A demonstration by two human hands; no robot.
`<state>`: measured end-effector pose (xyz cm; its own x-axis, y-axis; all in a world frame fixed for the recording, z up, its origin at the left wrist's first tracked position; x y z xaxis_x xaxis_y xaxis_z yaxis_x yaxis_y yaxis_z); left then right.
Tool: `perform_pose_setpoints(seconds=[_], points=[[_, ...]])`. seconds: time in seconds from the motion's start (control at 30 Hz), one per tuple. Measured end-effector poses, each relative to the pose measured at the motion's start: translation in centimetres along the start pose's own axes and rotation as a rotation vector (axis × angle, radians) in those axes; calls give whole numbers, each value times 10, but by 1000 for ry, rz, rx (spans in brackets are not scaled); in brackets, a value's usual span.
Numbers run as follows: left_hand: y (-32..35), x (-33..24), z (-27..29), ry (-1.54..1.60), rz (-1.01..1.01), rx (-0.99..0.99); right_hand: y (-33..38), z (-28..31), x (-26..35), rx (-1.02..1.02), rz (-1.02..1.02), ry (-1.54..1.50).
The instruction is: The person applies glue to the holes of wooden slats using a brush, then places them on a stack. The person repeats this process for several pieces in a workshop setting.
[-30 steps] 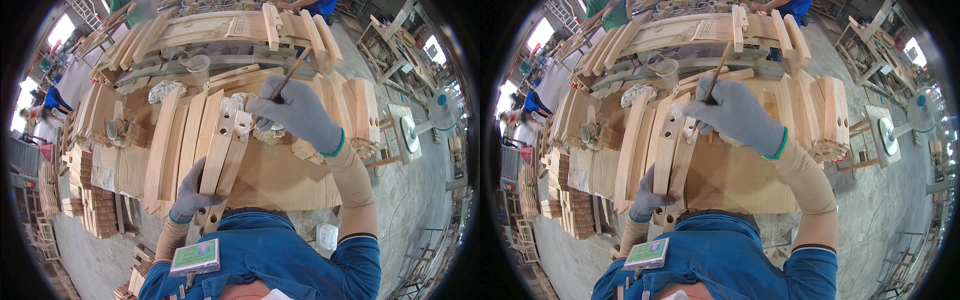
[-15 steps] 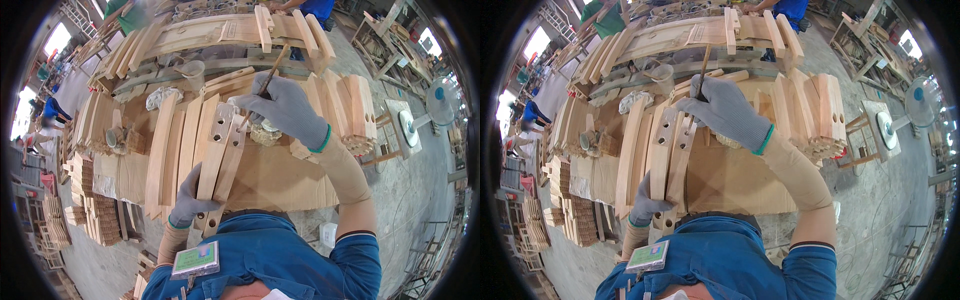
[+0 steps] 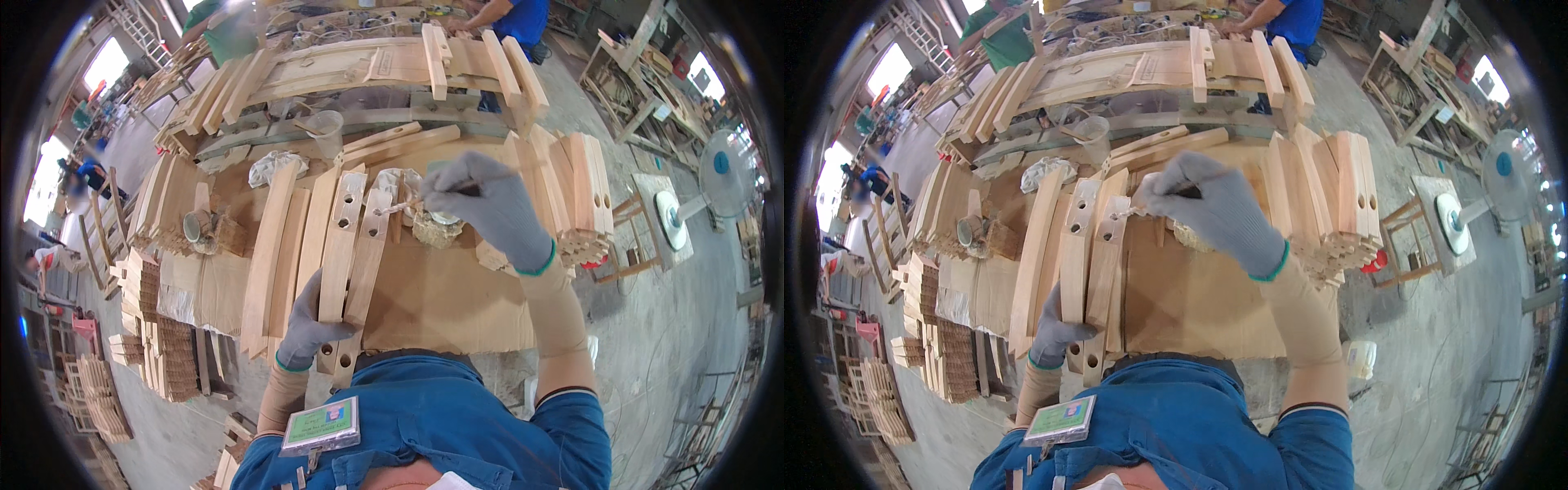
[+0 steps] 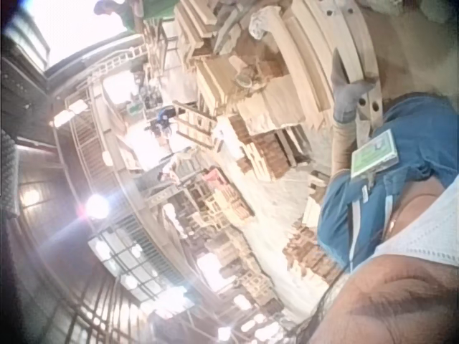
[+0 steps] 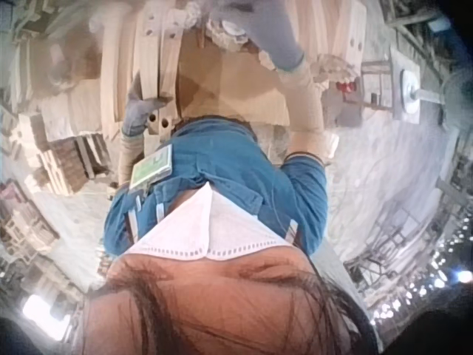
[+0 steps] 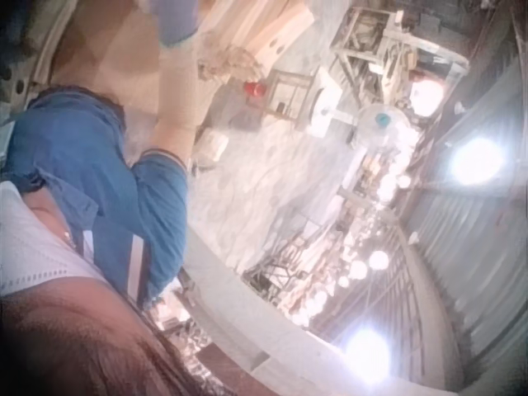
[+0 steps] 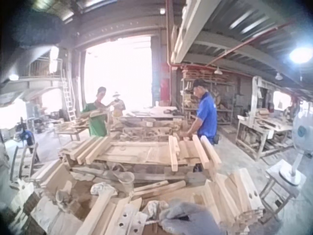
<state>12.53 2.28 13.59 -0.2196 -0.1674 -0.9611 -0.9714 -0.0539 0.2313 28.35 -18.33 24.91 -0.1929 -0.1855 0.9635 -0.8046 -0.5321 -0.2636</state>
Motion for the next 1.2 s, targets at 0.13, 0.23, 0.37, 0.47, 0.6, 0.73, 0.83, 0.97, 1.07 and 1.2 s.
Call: perform_pose_setpoints(seconds=[0.13,0.23,0.37,0.47,0.6,0.73,0.83,0.97,1.07,1.2], points=[[3,-5,-6,117,-23,-17,29,-1,-7,-225,253,-101],[1,-5,-9,132,-51,6,52,-16,-25,-361,409,-221],[5,-4,-15,84,-21,-30,59,-21,-35,-454,497,-268],[8,-5,-23,49,7,-9,55,-10,-45,-462,448,-347],[12,-6,-34,59,-43,3,54,2,-49,-404,543,-176],[13,-4,-43,72,27,-40,59,11,-43,-415,607,-32],[13,-2,-50,64,14,-53,58,15,-40,-312,635,-42],[16,-2,-62,73,-16,-62,55,23,-52,-317,565,-43],[16,-1,-66,81,16,-63,49,27,-65,-354,562,-7],[13,-2,-50,51,-57,-97,32,34,-89,-413,443,77]])
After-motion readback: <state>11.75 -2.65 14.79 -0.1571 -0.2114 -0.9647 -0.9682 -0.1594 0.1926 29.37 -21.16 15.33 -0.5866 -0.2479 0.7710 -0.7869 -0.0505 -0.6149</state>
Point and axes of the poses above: each hand's wrist, its own y-axis away from the middle knuckle, its own z-axis out of the back of the hand, x = y × z, the point moved 5 cm from there along -y, towards the middle knuckle, and after that the axes turned 3 degrees about -y, right-handed, at the moved point
